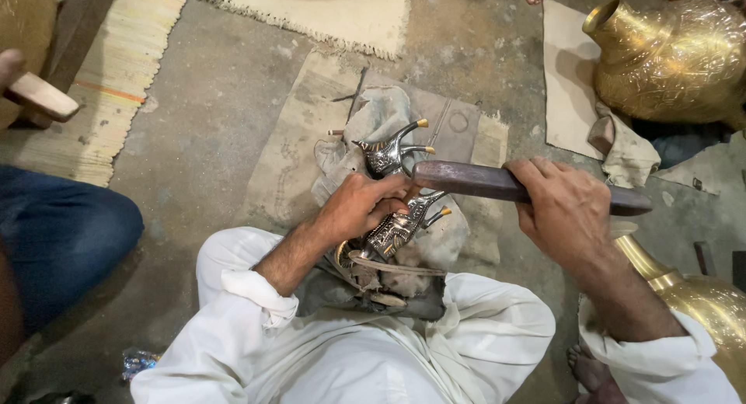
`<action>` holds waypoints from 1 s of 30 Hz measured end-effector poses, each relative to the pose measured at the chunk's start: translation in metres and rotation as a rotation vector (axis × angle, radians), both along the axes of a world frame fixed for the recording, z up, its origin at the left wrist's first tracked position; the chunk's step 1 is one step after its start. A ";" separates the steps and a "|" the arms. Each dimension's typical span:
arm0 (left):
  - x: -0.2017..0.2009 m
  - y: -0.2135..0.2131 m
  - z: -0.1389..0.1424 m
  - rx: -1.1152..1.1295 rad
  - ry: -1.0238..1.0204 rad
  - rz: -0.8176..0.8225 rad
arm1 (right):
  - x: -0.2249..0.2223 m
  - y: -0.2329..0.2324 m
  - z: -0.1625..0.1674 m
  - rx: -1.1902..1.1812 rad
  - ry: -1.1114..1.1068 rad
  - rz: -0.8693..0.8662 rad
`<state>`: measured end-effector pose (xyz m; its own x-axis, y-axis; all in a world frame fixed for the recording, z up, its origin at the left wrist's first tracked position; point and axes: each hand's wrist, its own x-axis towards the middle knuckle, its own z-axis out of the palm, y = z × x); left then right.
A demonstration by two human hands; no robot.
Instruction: The person sits on the workshop floor holding a brass animal figurine against a cloth-covered sandbag and repeatedly strikes a small punch placed on the figurine with a wooden mallet, working the decoration across the surface and repositioning the figurine between strikes.
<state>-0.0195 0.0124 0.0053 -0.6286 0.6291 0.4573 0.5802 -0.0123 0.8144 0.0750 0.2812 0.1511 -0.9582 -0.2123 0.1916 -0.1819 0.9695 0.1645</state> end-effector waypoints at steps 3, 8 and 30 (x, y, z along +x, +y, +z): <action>0.001 0.001 0.001 -0.058 -0.078 0.043 | -0.001 0.001 0.002 -0.163 0.030 -0.052; 0.001 0.004 0.003 0.067 -0.061 0.012 | -0.004 0.004 -0.002 0.110 -0.163 -0.132; -0.006 0.005 0.003 -0.038 -0.034 -0.055 | -0.003 0.008 0.001 -0.073 -0.112 -0.053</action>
